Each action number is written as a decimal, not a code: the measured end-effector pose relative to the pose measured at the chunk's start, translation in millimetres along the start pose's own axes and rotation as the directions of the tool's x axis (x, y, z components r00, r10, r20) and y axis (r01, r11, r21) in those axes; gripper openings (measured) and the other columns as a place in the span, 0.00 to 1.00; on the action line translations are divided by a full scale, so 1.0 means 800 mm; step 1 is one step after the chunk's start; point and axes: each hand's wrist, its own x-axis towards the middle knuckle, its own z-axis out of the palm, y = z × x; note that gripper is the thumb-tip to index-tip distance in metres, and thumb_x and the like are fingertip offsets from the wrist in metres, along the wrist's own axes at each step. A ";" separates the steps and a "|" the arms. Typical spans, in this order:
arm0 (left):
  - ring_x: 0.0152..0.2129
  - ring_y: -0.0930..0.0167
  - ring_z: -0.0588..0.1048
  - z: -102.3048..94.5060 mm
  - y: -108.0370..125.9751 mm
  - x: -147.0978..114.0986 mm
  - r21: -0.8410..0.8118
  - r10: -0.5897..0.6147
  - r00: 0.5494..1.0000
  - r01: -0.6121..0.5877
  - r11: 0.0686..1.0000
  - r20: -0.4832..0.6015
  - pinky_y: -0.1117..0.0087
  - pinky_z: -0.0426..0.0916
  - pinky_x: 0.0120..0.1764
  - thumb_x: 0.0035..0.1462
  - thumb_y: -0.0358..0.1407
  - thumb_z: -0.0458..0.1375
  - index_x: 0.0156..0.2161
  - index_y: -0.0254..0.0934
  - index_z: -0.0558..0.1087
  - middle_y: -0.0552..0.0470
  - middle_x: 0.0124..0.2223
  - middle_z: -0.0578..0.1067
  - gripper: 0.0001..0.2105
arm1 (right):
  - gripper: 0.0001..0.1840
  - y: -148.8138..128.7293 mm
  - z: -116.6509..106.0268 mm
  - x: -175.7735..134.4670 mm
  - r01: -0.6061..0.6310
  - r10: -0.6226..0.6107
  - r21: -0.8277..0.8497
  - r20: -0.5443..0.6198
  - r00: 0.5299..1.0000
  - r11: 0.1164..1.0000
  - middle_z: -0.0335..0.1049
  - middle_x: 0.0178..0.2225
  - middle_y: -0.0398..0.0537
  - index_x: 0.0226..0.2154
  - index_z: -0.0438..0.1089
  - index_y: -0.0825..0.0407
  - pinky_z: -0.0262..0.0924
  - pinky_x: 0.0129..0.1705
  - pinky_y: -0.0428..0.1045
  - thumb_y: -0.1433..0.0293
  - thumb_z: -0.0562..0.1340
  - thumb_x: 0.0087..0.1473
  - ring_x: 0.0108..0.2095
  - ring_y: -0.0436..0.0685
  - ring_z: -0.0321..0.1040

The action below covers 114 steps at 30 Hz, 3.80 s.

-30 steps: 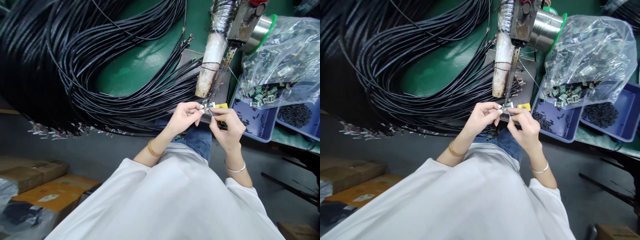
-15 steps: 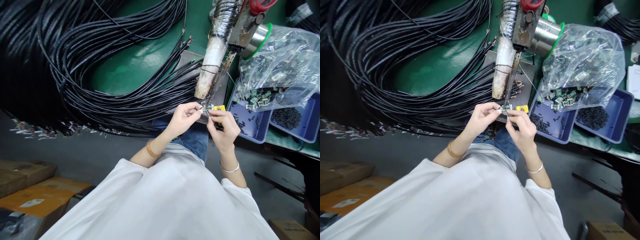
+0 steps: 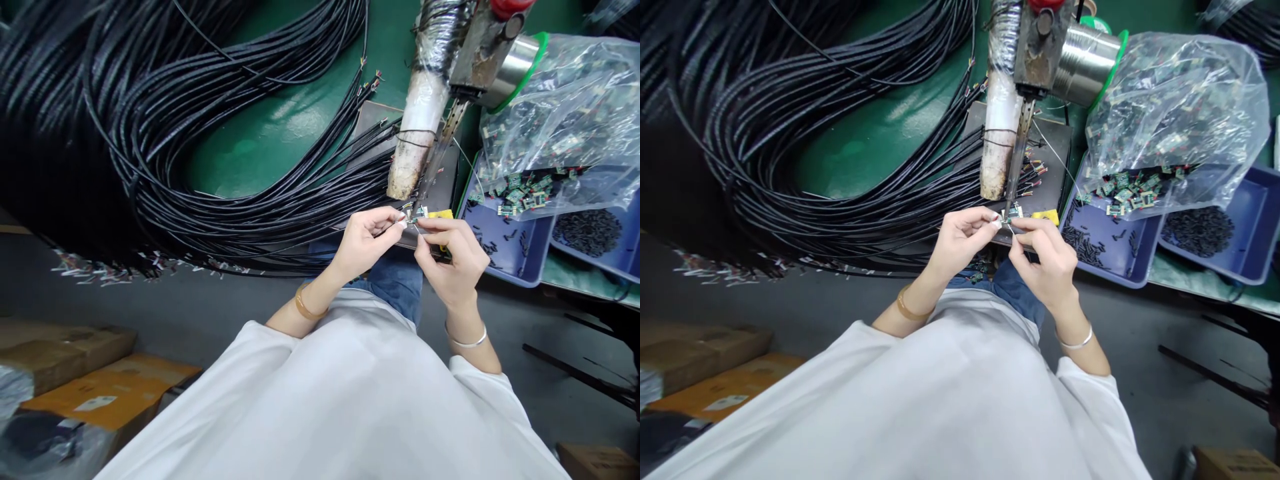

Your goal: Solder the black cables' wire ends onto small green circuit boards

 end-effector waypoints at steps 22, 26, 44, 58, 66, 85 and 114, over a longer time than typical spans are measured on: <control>0.22 0.78 0.74 -0.006 -0.001 -0.024 -0.016 0.046 0.999 -0.046 0.999 0.013 0.78 0.68 0.28 0.53 0.35 0.67 0.35 0.32 0.76 0.52 0.28 0.78 0.08 | 0.09 -0.007 -0.002 -0.018 -0.561 0.580 0.463 0.116 0.806 0.686 0.73 0.33 0.39 0.33 0.68 0.49 0.75 0.34 0.46 0.64 0.68 0.57 0.28 0.48 0.76; 0.12 0.83 0.60 -0.014 0.002 -0.027 -0.122 -0.098 0.981 0.119 0.985 0.167 0.79 0.52 0.16 0.58 0.41 0.64 0.33 0.30 0.75 0.53 0.22 0.76 0.12 | 0.13 -0.006 -0.007 -0.020 -0.709 0.595 0.524 0.405 0.695 0.472 0.70 0.26 0.37 0.33 0.66 0.49 0.70 0.23 0.44 0.61 0.69 0.56 0.20 0.48 0.71; 0.21 0.77 0.72 -0.013 -0.009 -0.036 -0.028 -0.047 0.977 0.054 0.998 0.206 0.76 0.68 0.29 0.56 0.41 0.66 0.34 0.31 0.77 0.53 0.24 0.75 0.12 | 0.03 -0.023 -0.014 -0.012 -0.561 0.509 0.269 0.242 0.826 0.783 0.71 0.31 0.43 0.35 0.79 0.49 0.48 0.25 0.47 0.70 0.67 0.57 0.26 0.47 0.60; 0.23 0.74 0.74 -0.014 -0.012 -0.038 0.157 0.063 0.972 -0.100 0.983 0.228 0.75 0.69 0.29 0.56 0.41 0.66 0.33 0.32 0.80 0.50 0.27 0.78 0.11 | 0.04 -0.017 -0.027 -0.014 -0.384 0.330 0.127 0.317 0.889 0.914 0.72 0.31 0.43 0.36 0.77 0.48 0.61 0.30 0.46 0.69 0.65 0.58 0.27 0.48 0.65; 0.11 0.83 0.60 -0.019 -0.006 -0.041 -0.143 -0.060 0.978 0.090 0.986 0.201 0.79 0.52 0.15 0.59 0.44 0.64 0.36 0.33 0.73 0.52 0.24 0.77 0.14 | 0.08 -0.009 -0.004 -0.026 -0.674 0.636 0.391 0.243 0.733 0.627 0.73 0.27 0.41 0.33 0.77 0.50 0.59 0.24 0.44 0.62 0.67 0.56 0.23 0.47 0.64; 0.21 0.78 0.74 -0.009 -0.008 -0.037 -0.071 -0.059 0.979 0.074 0.995 0.193 0.78 0.70 0.28 0.54 0.40 0.67 0.33 0.32 0.74 0.53 0.26 0.76 0.12 | 0.19 -0.034 -0.016 -0.029 -0.147 0.147 -0.016 0.198 0.969 0.989 0.80 0.32 0.42 0.54 0.74 0.41 0.63 0.29 0.46 0.70 0.61 0.62 0.23 0.48 0.68; 0.16 0.81 0.67 -0.005 -0.012 -0.037 -0.071 -0.070 0.986 0.081 0.994 0.153 0.80 0.64 0.21 0.55 0.40 0.65 0.33 0.33 0.71 0.58 0.23 0.70 0.12 | 0.06 -0.029 -0.010 -0.021 -0.606 0.535 0.215 0.308 0.787 0.766 0.62 0.22 0.36 0.34 0.71 0.51 0.51 0.22 0.42 0.65 0.64 0.60 0.20 0.44 0.55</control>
